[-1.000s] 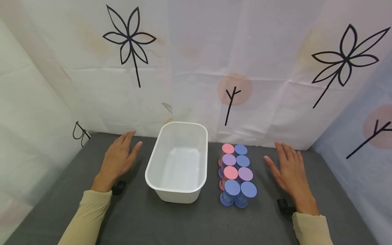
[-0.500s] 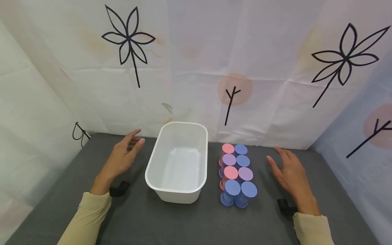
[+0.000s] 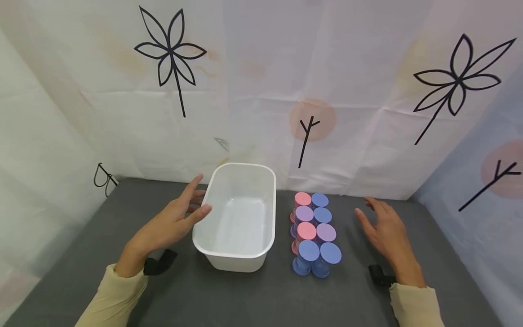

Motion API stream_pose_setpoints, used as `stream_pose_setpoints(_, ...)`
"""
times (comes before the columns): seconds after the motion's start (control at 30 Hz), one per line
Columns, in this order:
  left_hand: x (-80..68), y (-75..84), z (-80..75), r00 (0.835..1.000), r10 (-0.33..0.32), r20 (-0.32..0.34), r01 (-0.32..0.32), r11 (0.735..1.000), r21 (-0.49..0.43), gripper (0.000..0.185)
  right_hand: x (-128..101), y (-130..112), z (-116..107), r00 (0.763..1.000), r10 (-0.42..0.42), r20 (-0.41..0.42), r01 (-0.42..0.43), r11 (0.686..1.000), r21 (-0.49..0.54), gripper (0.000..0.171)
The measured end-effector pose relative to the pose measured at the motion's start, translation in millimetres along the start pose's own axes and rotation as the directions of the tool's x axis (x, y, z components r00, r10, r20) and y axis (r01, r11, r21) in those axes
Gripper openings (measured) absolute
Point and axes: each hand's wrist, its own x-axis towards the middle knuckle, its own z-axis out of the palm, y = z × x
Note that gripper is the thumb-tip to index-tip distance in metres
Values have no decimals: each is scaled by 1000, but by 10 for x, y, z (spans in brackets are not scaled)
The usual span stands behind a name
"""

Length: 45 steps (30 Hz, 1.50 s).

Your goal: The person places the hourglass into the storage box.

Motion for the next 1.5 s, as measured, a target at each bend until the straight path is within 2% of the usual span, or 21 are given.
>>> stream_pose_setpoints(0.17, -51, 53, 71, 1000, 20, 5, -20, 1000, 9, 92, 22, -11, 2, 1000, -8, -18, 8, 1000, 14, 48)
stream_pose_setpoints(0.37, -144, 28, 142, 998, 67, -18, -66, 997, 25, 103, 34, -28, -14, 1000, -8, -18, 8, 1000, 10, 48)
stream_pose_setpoints(0.53, -207, -3, 195, 997, 78, -17, -77, 996, 41, 110, 50, -41, -42, 1000, 3, 3, -3, 1000, 5, 48)
stream_pose_setpoints(0.77, -193, -44, 224, 991, 135, 16, -136, 990, 42, 118, 30, -57, -65, 999, 12, 34, -12, 1000, 10, 51)
stream_pose_setpoints(0.97, -200, -96, 248, 991, 132, 27, -132, 991, 25, 123, 34, -82, -84, 1000, -3, 25, 2, 999, 36, 51)
stream_pose_setpoints(1.13, -211, -125, 264, 994, 107, 29, -107, 994, 24, 124, 21, -209, -174, 1000, 14, 4, -15, 991, 134, 50)
stream_pose_setpoints(1.27, -210, -139, 275, 995, 93, 27, -95, 994, 48, 125, -3, -345, -282, 999, 31, -12, -26, 962, 271, 43)
stream_pose_setpoints(1.37, -213, -134, 276, 997, 77, 20, -78, 995, 68, 126, -28, -452, -359, 1000, 23, 20, -29, 938, 344, 38)
stream_pose_setpoints(1.5, -214, -119, 275, 998, 57, 18, -59, 995, 82, 126, -112, -571, -431, 996, 4, 93, -39, 926, 374, 36)
